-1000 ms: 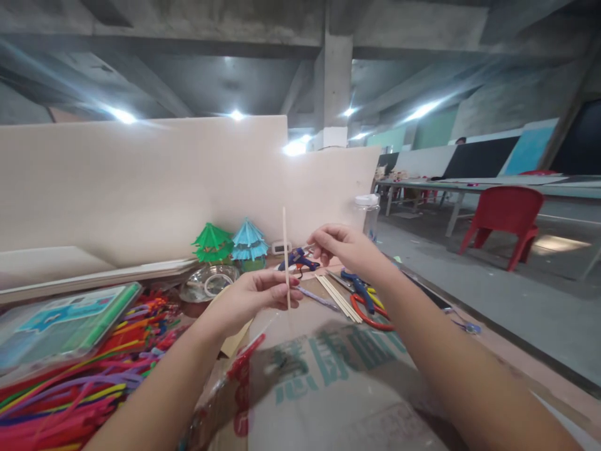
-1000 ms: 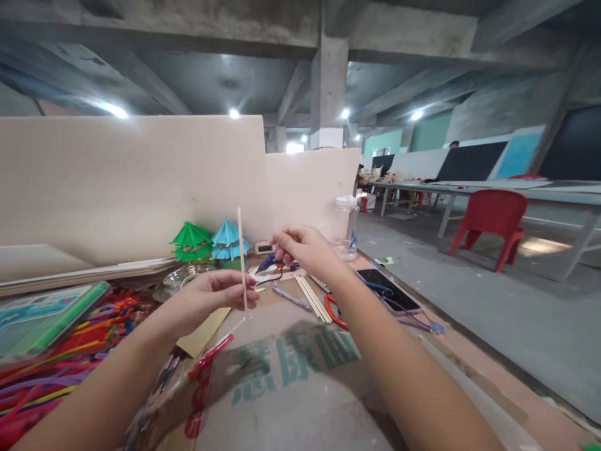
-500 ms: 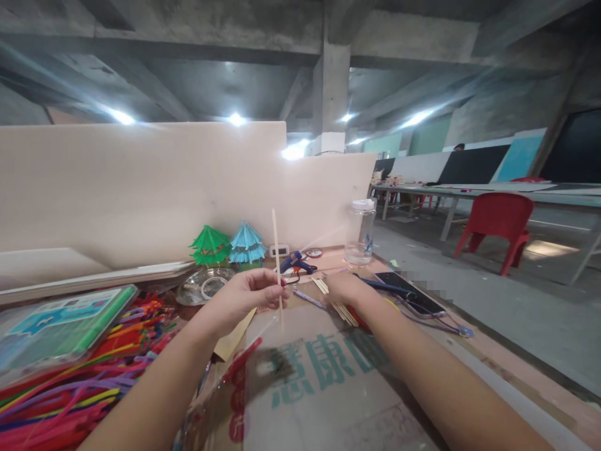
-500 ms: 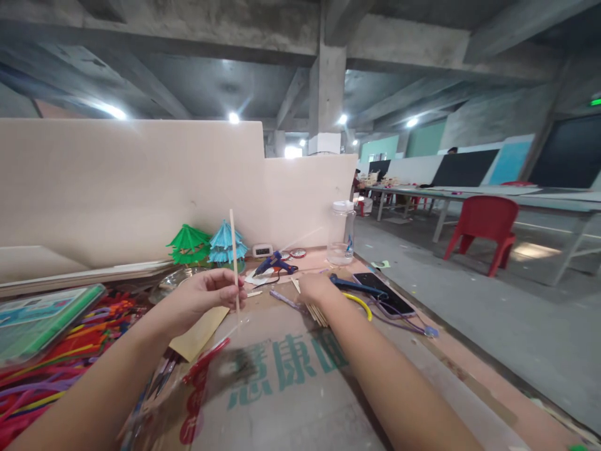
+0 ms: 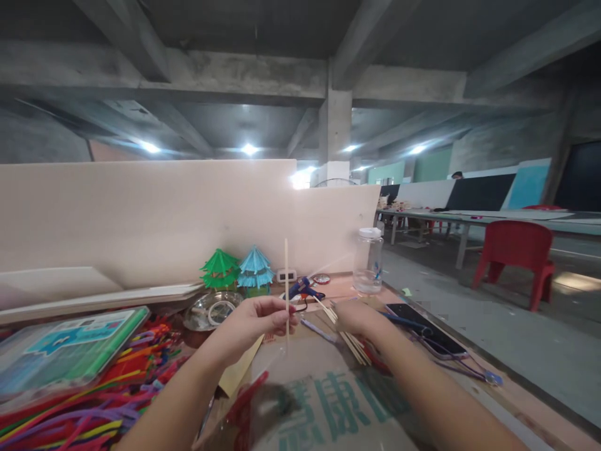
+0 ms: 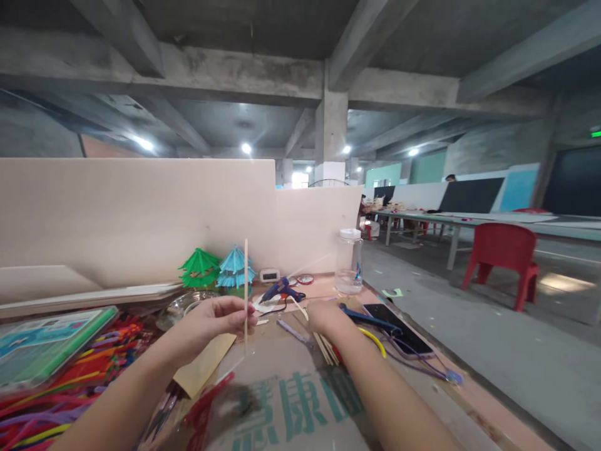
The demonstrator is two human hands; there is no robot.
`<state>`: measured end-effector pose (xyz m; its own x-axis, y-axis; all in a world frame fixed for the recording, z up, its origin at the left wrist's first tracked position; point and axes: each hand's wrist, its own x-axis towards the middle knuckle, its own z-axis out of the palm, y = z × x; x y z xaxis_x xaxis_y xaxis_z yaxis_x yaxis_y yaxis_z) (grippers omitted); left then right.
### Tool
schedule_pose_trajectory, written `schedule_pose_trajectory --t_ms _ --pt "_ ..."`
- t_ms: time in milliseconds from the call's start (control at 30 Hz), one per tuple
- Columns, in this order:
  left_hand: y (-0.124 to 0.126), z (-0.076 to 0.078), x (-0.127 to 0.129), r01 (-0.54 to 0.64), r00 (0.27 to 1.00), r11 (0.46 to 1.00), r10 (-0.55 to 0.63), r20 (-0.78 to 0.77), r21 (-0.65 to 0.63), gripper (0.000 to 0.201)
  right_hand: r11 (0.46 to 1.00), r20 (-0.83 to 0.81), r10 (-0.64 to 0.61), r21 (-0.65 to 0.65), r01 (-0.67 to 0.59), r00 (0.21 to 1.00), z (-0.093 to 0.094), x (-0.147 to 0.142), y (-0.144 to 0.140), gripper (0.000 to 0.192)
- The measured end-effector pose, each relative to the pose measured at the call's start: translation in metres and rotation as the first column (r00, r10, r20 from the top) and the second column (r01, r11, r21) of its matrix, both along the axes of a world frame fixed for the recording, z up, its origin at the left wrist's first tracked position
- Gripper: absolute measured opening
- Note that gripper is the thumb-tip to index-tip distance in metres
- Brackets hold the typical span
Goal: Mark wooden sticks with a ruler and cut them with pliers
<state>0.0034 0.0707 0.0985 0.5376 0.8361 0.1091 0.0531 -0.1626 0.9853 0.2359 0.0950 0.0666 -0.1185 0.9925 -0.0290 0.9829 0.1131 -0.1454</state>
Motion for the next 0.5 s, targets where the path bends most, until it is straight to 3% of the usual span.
schedule_pose_trajectory --t_ms 100,167,233,333,367,500 --pt "0.000 0.001 0.000 -0.006 1.000 1.000 0.006 -0.002 0.013 0.042 0.996 -0.202 0.079 -0.034 -0.088 0.976 0.024 0.003 -0.016 0.017" --pt "-0.002 0.002 0.001 -0.010 1.000 1.000 0.010 0.001 0.017 0.043 0.985 -0.332 0.170 0.029 -0.170 0.928 0.036 0.002 -0.026 0.014" --pt "-0.005 0.004 0.003 -0.019 1.000 1.000 0.019 0.008 0.017 0.047 0.953 -0.517 0.303 0.139 -0.271 0.801 0.043 -0.002 -0.034 0.011" --pt "-0.009 0.005 0.005 -0.063 0.997 0.997 0.061 0.043 0.034 0.058 0.879 -0.752 0.459 0.309 -0.363 0.473 0.045 -0.011 -0.040 0.010" --pt "-0.009 0.006 0.006 -0.081 0.995 0.996 0.078 0.056 0.044 0.060 0.866 -0.782 0.476 0.337 -0.369 0.403 0.045 -0.014 -0.042 0.012" --pt "-0.010 0.009 0.006 -0.128 0.990 0.987 0.121 0.077 0.094 0.047 0.868 -0.799 0.476 0.357 -0.345 0.369 0.045 -0.020 -0.046 0.014"
